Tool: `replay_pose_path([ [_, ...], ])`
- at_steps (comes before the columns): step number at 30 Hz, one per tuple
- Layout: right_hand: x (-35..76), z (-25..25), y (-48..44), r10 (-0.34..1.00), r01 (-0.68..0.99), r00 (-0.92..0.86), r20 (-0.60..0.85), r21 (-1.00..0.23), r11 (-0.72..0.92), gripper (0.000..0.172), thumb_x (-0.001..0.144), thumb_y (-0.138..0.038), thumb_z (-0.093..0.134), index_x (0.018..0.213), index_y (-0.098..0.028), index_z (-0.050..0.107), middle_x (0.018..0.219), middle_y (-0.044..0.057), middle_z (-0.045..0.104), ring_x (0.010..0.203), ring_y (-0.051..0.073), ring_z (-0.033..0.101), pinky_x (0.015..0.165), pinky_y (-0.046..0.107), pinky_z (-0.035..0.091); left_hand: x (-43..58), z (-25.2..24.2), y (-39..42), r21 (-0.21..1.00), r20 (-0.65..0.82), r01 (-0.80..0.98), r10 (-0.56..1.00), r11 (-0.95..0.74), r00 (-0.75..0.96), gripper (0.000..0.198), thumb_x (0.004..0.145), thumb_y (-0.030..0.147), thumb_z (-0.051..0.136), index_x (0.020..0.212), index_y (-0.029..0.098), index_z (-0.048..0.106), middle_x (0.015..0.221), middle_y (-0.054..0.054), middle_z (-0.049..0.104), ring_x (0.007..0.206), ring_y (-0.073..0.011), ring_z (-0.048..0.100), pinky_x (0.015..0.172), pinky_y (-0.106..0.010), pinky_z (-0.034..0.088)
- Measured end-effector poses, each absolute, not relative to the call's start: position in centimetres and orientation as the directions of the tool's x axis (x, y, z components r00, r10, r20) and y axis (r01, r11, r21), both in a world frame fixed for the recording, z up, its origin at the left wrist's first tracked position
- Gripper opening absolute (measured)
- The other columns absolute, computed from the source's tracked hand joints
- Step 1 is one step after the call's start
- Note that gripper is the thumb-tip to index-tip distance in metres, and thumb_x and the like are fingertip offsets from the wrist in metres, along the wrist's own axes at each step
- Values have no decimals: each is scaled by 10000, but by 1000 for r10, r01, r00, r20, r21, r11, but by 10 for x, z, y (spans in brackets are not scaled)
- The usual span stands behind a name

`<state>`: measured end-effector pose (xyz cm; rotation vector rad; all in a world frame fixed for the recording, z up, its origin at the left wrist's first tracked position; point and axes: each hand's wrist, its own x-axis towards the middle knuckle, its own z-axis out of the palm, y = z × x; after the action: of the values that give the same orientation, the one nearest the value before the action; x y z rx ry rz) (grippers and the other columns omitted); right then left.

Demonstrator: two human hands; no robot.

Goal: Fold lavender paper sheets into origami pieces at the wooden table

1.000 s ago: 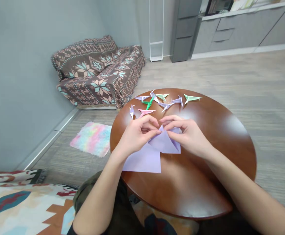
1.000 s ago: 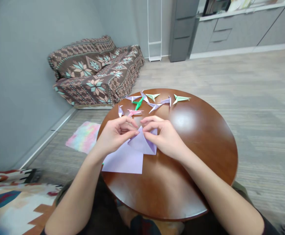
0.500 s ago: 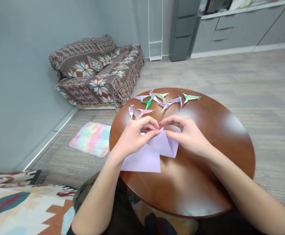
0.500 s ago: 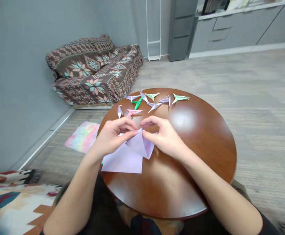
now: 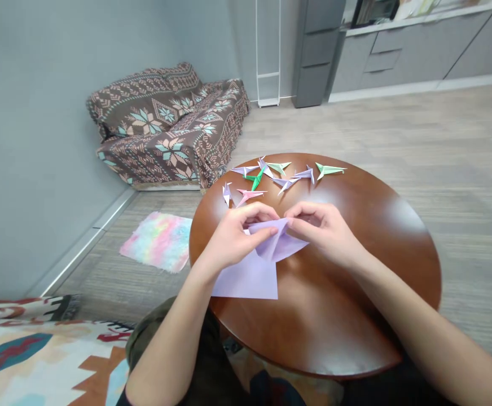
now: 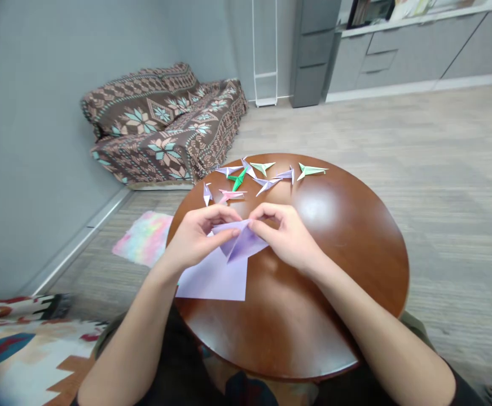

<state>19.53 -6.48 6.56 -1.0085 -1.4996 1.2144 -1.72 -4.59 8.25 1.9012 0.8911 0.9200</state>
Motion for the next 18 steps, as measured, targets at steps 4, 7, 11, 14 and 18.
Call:
replay_pose_path([
  [4, 197, 71, -66, 941, 118, -261, 218, -960, 255, 223, 961, -335, 592, 826, -197, 703, 793, 7, 678, 772, 182, 612, 731, 301, 457, -18, 86, -47, 838, 260, 314, 832, -446, 490, 108, 855, 210, 720, 957, 185, 745, 880, -24, 755, 826, -182, 705, 765, -289, 547],
  [7, 197, 72, -66, 920, 234, -297, 256, -914, 330, 133, 915, -290, 666, 826, -195, 696, 870, 18, 715, 865, 204, 644, 832, 323, 465, -18, 87, -48, 806, 266, 358, 828, -472, 494, 128, 833, 180, 707, 958, 185, 736, 852, -13, 749, 784, -169, 689, 716, -270, 525],
  [11, 195, 71, -66, 896, 288, -337, 290, -874, 391, 107, 897, -254, 692, 803, -203, 682, 906, 30, 738, 900, 220, 671, 876, 346, 473, -18, 85, -48, 803, 281, 381, 855, -458, 436, 207, 800, 199, 743, 1002, 200, 696, 742, 15, 664, 638, -133, 585, 578, -237, 444],
  [14, 194, 69, -67, 889, 285, -333, 314, -865, 413, 118, 907, -251, 683, 797, -208, 675, 896, 26, 730, 879, 211, 669, 860, 339, 480, -16, 84, -47, 858, 270, 326, 889, -396, 370, 249, 791, 236, 770, 1017, 203, 670, 759, 9, 650, 623, -129, 570, 551, -228, 431],
  [18, 194, 68, -67, 894, 260, -274, 355, -867, 424, 113, 897, -218, 684, 789, -208, 654, 899, 21, 717, 869, 201, 659, 843, 322, 478, -11, 84, -46, 895, 271, 257, 902, -365, 336, 271, 751, 256, 816, 959, 182, 660, 919, -37, 698, 759, -164, 654, 650, -252, 508],
])
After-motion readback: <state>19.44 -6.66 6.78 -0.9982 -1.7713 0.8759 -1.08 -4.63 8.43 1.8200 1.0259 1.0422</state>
